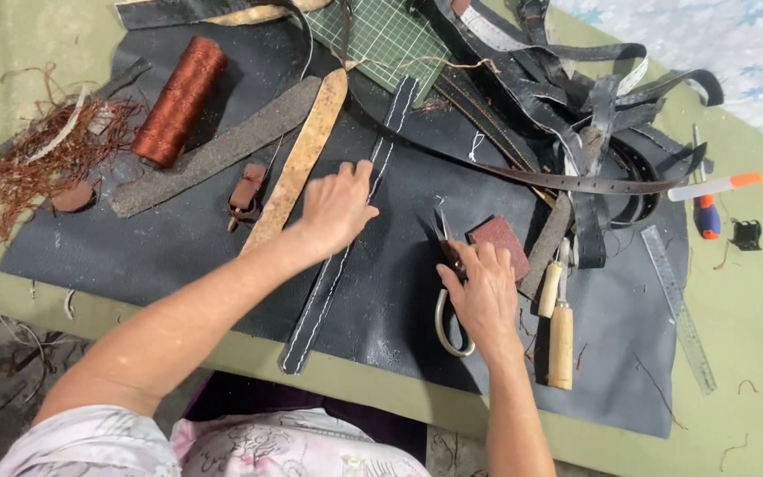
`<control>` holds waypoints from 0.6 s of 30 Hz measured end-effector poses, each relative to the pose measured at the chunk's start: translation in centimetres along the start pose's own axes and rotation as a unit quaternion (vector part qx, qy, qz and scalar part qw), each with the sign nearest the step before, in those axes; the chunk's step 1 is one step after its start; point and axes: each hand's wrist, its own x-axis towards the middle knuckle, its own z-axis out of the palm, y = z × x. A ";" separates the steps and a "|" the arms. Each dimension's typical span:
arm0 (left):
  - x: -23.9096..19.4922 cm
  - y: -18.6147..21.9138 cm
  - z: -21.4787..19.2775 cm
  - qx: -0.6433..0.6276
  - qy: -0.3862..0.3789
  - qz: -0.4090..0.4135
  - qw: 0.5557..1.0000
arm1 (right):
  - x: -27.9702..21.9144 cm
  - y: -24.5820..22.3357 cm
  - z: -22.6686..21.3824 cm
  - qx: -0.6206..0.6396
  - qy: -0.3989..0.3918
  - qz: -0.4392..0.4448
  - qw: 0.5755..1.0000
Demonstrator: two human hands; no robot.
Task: Trimming leather straps and assembling belt components using scissors and buckles.
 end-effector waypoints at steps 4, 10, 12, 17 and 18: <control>0.0 0.6 0.9 -0.072 -0.026 -0.058 0.995 | 0.9 -0.2 -0.3 0.062 0.038 -0.025 0.997; -2.0 0.5 -0.1 -0.542 -0.136 -0.188 0.808 | 3.8 -1.6 -0.8 0.170 0.060 -0.076 0.981; -4.9 2.8 -3.7 -0.589 -0.157 -0.176 0.773 | 4.2 -4.4 -2.4 0.211 0.029 -0.056 0.975; -8.6 4.9 -5.7 -0.674 -0.212 -0.105 0.700 | 6.8 -6.6 -1.6 0.333 -0.046 0.004 0.942; -9.0 4.8 -5.6 -0.664 -0.239 -0.080 0.704 | 7.3 -6.5 -0.6 0.445 -0.004 0.046 0.894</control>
